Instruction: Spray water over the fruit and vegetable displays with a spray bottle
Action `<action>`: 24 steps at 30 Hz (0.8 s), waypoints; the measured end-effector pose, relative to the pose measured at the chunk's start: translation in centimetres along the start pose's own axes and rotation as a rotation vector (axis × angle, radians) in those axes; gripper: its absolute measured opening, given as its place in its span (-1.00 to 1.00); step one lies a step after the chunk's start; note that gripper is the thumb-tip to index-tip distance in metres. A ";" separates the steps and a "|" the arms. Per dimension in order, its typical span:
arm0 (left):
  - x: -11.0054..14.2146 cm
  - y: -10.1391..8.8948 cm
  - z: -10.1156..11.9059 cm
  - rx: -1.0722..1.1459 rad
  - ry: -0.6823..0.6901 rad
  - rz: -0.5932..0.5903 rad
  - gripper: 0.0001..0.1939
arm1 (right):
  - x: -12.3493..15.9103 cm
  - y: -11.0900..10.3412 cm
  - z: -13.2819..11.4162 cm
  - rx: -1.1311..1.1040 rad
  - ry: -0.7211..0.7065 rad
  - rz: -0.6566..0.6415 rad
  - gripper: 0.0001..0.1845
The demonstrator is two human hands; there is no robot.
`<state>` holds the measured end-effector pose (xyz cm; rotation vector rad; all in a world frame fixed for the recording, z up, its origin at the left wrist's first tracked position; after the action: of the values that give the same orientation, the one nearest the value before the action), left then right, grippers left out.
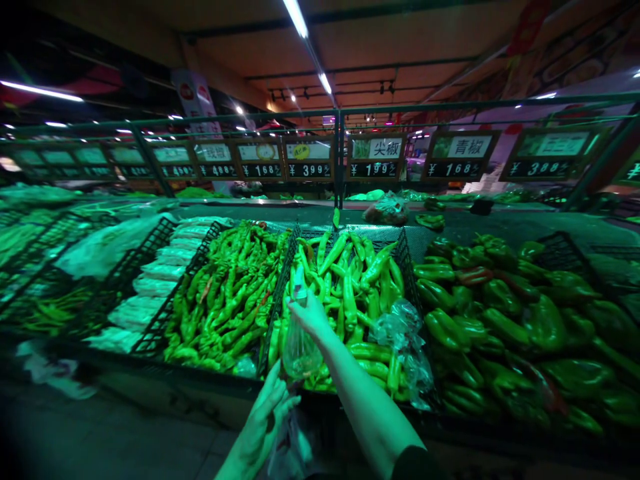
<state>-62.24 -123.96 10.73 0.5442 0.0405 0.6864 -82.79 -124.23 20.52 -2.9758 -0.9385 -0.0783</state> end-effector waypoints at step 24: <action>-1.9 18.1 -4.2 -0.111 -0.203 -0.696 0.18 | 7.1 -26.2 -0.5 -0.220 0.030 0.548 -0.31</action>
<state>-75.33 -111.56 15.77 0.4504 0.0004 -0.0463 -92.08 -98.70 21.48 -3.2978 -0.0898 -0.2256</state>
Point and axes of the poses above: each hand's wrist, its own x-axis away from the middle knuckle, its own y-axis out of the palm, z = x × y, the point moved 6 cm from there along -x, towards the middle knuckle, and after that the axes turned 10 degrees about y, right-handed, at the moved point
